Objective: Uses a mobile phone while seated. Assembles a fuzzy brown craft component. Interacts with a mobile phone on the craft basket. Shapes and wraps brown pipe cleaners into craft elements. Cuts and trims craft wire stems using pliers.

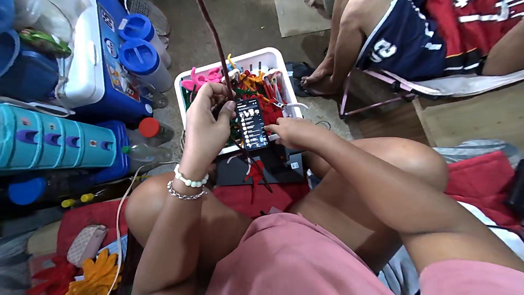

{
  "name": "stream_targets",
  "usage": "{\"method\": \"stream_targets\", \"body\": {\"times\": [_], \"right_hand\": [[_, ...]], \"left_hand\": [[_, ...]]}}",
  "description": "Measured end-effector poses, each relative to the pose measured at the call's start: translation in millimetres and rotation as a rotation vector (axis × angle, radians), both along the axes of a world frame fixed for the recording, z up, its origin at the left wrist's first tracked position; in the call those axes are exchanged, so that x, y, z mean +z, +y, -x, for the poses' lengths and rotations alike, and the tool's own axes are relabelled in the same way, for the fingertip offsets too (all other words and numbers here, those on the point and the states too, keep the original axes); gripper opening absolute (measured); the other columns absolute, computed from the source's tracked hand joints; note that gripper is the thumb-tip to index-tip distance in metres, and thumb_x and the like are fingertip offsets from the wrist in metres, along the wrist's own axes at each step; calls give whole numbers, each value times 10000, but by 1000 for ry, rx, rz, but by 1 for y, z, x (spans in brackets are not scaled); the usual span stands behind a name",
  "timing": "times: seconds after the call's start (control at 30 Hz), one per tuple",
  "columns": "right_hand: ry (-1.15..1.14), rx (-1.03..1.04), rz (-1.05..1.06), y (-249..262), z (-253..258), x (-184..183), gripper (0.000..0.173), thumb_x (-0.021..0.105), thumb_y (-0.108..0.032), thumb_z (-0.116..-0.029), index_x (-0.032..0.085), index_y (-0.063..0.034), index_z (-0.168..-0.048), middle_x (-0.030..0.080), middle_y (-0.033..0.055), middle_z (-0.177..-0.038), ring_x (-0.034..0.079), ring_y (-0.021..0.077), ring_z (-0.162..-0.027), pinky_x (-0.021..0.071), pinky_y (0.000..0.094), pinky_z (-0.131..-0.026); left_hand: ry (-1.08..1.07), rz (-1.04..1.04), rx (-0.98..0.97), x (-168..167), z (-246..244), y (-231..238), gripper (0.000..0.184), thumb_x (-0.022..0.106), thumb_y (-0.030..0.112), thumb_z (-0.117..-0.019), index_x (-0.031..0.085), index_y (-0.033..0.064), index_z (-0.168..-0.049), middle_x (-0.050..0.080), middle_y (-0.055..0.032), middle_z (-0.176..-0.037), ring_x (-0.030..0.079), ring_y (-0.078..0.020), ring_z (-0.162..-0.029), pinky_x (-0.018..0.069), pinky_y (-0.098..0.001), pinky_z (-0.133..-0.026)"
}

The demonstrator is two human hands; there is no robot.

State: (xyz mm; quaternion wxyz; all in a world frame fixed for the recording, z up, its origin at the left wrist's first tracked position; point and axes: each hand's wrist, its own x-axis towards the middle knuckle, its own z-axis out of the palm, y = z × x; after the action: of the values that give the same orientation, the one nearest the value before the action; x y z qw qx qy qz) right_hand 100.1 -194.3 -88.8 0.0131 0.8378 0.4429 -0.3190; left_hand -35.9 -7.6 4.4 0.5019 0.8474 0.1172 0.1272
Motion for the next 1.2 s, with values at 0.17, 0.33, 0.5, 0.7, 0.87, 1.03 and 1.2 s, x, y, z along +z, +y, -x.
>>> {"method": "stream_targets", "body": {"times": [0.17,0.33,0.5,0.7,0.87,1.03,1.2], "right_hand": [[9,-7,59,3,6,-4,536,675,-219,-998,527,-178,-1512,600,230,-1350,596,436,-1216,473,636,-990],[51,-19,144,10,8,-2,545,634,-234,-1024,480,-159,-1540,573,215,-1413,579,426,-1268,465,635,-1017],[273,140,-39,15,24,3,536,565,-176,-1059,439,-242,-1576,689,210,-1192,656,395,-1122,476,614,-1005],[210,153,-36,-2,20,7,567,585,-175,-1051,423,-261,-1588,696,231,-1192,662,426,-1124,484,622,-995],[213,164,116,0,20,7,588,587,-207,-1055,389,-271,-1605,678,231,-1255,640,428,-1179,470,614,-1018],[239,163,162,6,18,0,574,582,-192,-1056,412,-300,-1593,687,225,-1230,648,421,-1148,477,610,-998],[251,96,104,4,8,-11,537,607,-209,-1043,478,-321,-1553,703,223,-1209,650,449,-1140,464,664,-989]], "left_hand": [[-95,46,23,0,-2,-1,308,630,57,-1000,504,70,-1281,660,-15,-1073,679,-37,-837,581,-194,-744],[-138,73,30,4,6,-2,273,624,105,-1023,448,95,-1232,608,-38,-1097,681,-69,-778,598,-203,-660],[-162,15,20,0,3,1,153,617,123,-1029,542,85,-1156,619,-53,-1093,694,-98,-805,613,-241,-685],[-232,32,89,-4,-11,11,203,635,87,-1003,607,46,-1200,654,-62,-1152,671,-92,-977,581,-247,-840],[-245,37,92,-3,-13,15,291,676,53,-957,554,18,-1219,664,-79,-1124,684,-92,-980,588,-241,-838],[-222,-35,38,1,0,11,310,677,21,-949,540,43,-1225,647,-77,-1109,674,-89,-932,577,-228,-782],[-312,-92,59,-5,-8,13,300,708,47,-930,572,5,-1193,679,-80,-1087,687,-90,-941,587,-236,-810]]}}
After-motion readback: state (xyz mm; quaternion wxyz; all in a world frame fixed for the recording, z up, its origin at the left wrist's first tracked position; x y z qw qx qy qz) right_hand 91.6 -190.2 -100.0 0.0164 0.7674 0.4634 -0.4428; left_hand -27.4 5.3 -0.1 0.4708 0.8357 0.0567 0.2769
